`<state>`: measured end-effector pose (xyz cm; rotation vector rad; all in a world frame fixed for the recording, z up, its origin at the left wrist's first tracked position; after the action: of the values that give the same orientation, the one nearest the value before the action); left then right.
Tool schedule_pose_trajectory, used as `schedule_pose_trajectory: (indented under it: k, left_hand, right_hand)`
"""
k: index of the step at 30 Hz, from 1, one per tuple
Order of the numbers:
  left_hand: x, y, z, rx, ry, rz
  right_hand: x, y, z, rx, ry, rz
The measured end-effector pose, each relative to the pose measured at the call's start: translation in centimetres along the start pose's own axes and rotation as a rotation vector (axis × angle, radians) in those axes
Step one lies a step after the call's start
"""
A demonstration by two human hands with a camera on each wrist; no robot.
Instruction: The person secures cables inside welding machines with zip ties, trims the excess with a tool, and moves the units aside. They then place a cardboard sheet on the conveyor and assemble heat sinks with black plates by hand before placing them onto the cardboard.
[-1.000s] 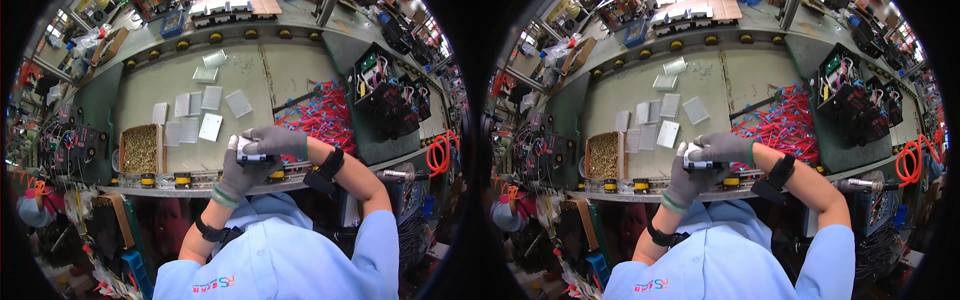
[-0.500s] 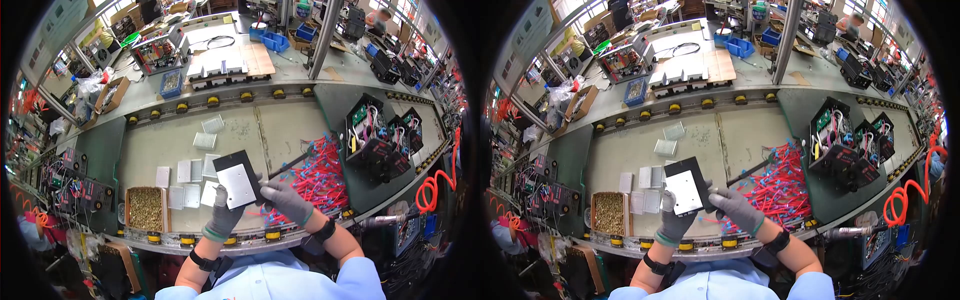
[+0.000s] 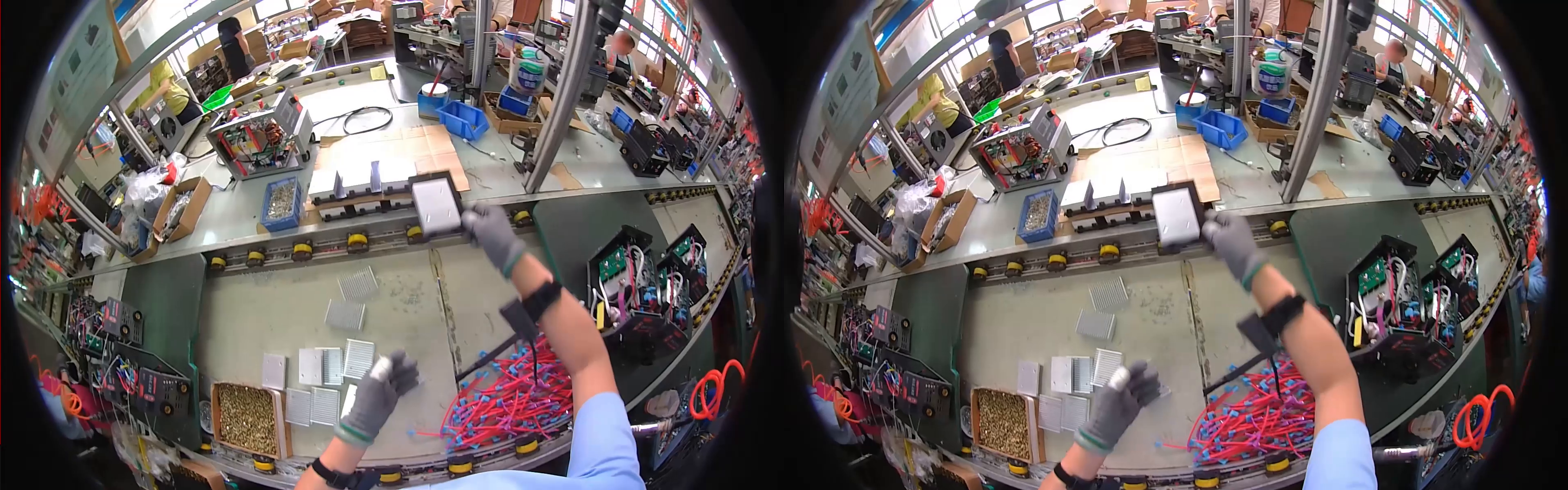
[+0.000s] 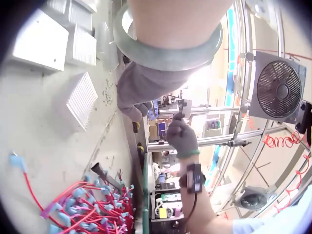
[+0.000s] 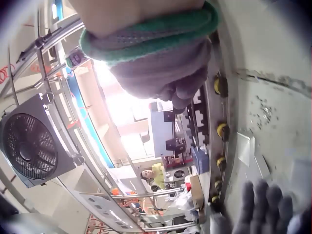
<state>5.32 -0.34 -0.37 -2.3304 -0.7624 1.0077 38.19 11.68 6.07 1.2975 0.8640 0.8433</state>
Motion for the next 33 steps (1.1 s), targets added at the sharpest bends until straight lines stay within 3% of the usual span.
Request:
schedule_pose_trajectory:
  k: [2,7,11,16,18,20,25,26,28,30,31,33]
  left_hand:
    - [-0.8,0.9,1.8,-0.014,-0.036,0.053]
    - [-3.6,3.2,5.9,-0.169,-0.219,0.085]
    - [-5.5,3.7,6.6,-0.136,-0.199,0.090]
    - [-6.0,3.7,6.2,-0.148,-0.203,0.115]
    - [-5.9,4.0,6.4,-0.153,-0.189,0.113]
    - [-5.9,4.4,6.9,-0.164,-0.165,0.120]
    - [-7.0,3.3,5.8,-0.113,-0.179,0.075]
    - [-7.3,3.2,5.5,-0.120,-0.206,0.056]
    - [-8.5,3.2,5.2,-0.092,-0.196,0.023]
    - [-9.4,3.4,4.8,-0.036,-0.202,-0.003]
    - [-9.9,4.0,4.6,-0.032,-0.193,-0.011]
    - [-10.8,5.5,4.4,-0.011,-0.166,0.038]
  right_hand:
    - [7.2,-0.8,0.5,-0.057,-0.057,-0.028]
    - [16.4,-2.8,0.1,-0.062,-0.196,-0.062]
    - [18.9,-5.1,0.5,-0.190,-0.176,-0.175]
    - [17.5,-3.4,0.2,-0.258,-0.192,-0.266]
    - [18.3,-4.2,0.0,-0.398,-0.197,-0.238]
    - [18.7,-4.2,-0.5,-0.728,-0.262,-0.177]
    - [17.1,-4.2,0.8,-0.695,-0.368,-0.246]
    - [14.9,-3.3,1.8,-0.701,-0.373,-0.248]
    - [8.6,-2.3,3.2,-0.585,-0.206,-0.079]
    - [0.1,-2.8,4.9,-0.702,0.017,0.274]
    - [-4.4,-3.1,6.4,-0.929,0.141,0.266]
    - [-14.2,-4.5,9.6,-1.200,0.126,0.149]
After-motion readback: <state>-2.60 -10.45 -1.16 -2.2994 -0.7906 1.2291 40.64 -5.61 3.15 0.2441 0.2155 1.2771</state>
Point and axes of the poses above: each hand's wrist, its own x-axis towards the middle knuckle, its own z-axis out of the back of the hand, y = z × x, the point moved 1 cm from there along x, towards the middle knuckle, and after that the axes turned 2 degrees about x, right-handed, at the moved point
